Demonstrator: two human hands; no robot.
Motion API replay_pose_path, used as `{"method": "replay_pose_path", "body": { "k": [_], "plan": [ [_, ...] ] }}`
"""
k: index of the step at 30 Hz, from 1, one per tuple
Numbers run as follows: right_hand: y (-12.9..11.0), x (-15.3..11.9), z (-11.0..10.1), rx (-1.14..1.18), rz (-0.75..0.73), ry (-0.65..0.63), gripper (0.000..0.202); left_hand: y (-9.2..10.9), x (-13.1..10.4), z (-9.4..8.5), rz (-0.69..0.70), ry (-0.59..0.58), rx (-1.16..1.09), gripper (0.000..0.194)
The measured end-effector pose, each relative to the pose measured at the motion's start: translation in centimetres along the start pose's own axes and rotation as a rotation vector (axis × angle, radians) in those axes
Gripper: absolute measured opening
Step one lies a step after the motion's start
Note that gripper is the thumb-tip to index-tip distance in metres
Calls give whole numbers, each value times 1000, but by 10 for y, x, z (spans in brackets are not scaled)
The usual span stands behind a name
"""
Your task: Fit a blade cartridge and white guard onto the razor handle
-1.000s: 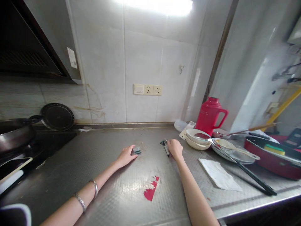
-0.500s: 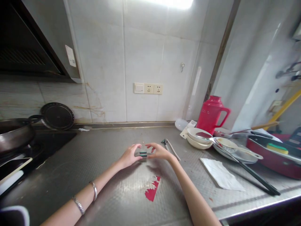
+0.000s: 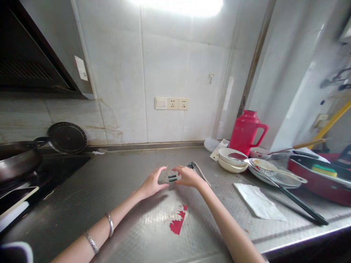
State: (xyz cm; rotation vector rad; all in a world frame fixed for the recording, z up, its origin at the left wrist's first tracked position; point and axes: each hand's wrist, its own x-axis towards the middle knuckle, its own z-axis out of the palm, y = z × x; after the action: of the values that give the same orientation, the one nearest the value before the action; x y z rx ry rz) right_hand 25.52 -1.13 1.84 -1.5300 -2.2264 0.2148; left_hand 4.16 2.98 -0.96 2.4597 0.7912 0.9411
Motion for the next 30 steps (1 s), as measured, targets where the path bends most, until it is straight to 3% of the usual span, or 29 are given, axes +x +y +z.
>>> {"method": "replay_pose_path", "body": {
  "k": [6, 10, 14, 20, 24, 30],
  "plan": [
    [73, -13, -57, -83, 282, -67, 53, -10, 1, -7, 2, 78, 1, 47],
    [118, -24, -77, -168, 429, -146, 50, -15, 0, -5, 4, 93, 12, 41],
    [132, -30, -77, -177, 548, -157, 45, -17, 1, -3, -18, 95, 15, 33],
    [127, -25, -67, -94, 679, -112, 41, -22, 1, -2, -5, 98, 29, 26],
    [135, -22, -62, -115, 641, -135, 41, -24, 0, -2, 14, 105, 43, 23],
    [164, -24, -58, -251, 463, -246, 58, -26, 0, -1, 21, 109, 45, 21]
  ]
}}
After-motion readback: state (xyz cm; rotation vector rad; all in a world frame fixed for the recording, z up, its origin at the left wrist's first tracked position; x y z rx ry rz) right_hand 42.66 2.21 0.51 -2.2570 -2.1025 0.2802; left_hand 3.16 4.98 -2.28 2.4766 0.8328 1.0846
